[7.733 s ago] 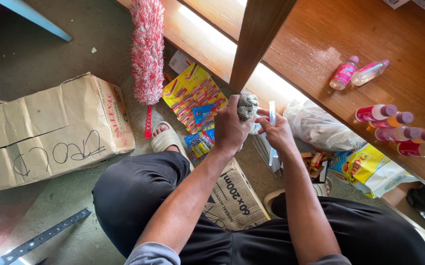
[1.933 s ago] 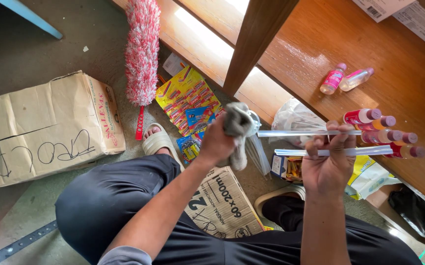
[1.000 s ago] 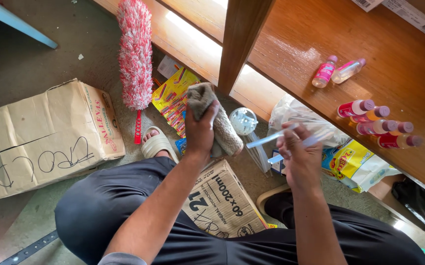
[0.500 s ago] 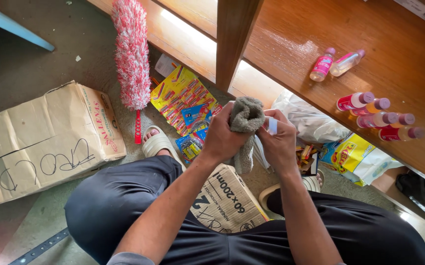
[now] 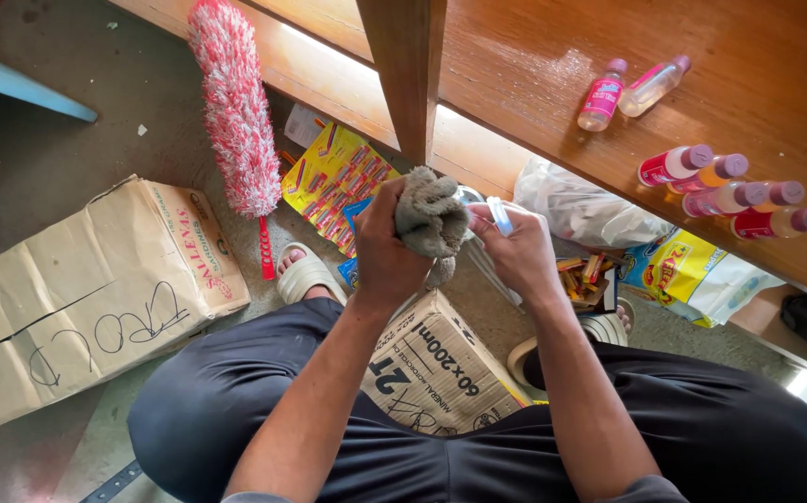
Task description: Cleaning and wiping down plastic tubes or glue sticks using a rag in a storage area.
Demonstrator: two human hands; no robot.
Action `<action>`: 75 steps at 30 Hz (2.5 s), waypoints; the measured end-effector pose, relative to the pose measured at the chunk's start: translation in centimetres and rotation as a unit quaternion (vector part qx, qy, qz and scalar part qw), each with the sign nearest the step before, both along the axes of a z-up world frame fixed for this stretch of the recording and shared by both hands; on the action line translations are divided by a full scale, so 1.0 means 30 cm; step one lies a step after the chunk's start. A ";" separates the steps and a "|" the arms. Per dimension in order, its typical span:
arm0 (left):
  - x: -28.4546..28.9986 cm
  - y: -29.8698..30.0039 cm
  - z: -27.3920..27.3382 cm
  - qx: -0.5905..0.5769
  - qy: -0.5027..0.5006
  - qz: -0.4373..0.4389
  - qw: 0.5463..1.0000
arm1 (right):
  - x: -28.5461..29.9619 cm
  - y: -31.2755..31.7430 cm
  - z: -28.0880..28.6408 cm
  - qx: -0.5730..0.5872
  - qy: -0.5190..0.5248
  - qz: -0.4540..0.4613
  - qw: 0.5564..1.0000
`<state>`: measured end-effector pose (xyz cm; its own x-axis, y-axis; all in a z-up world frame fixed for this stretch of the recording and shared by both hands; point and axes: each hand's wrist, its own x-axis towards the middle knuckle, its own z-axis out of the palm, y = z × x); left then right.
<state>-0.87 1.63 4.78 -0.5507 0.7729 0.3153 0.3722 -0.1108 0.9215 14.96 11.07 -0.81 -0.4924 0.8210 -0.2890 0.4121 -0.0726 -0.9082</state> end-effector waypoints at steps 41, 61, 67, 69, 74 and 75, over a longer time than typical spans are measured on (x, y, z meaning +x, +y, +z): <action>0.012 0.063 -0.270 -0.157 0.131 0.055 0.977 | 0.061 0.023 -0.017 -0.190 0.145 -0.074 0.968; 0.006 0.070 -0.174 -0.097 -0.004 0.066 0.993 | 0.071 -0.005 -0.027 -0.205 0.204 -0.068 0.955; 0.011 0.042 -0.171 -0.139 -0.247 -0.039 0.958 | 0.051 -0.036 -0.018 -0.129 0.188 -0.065 0.971; 0.011 0.035 -0.197 -0.068 -0.429 -0.070 0.898 | 0.049 -0.043 -0.025 -0.150 0.234 -0.048 0.959; 0.017 0.023 -0.190 -0.016 -0.503 -0.115 0.856 | 0.044 -0.060 -0.032 -0.192 0.276 -0.028 0.941; 0.019 0.023 -0.170 -0.018 -0.467 -0.122 0.876 | 0.056 -0.060 -0.061 -0.206 0.296 -0.020 0.932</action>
<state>-0.31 2.33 -0.33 -0.3727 0.9035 -0.2117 -0.5767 -0.0468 0.8156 16.65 9.28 -2.64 -0.6366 0.7214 -0.2725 -0.1627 -0.4711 -0.8670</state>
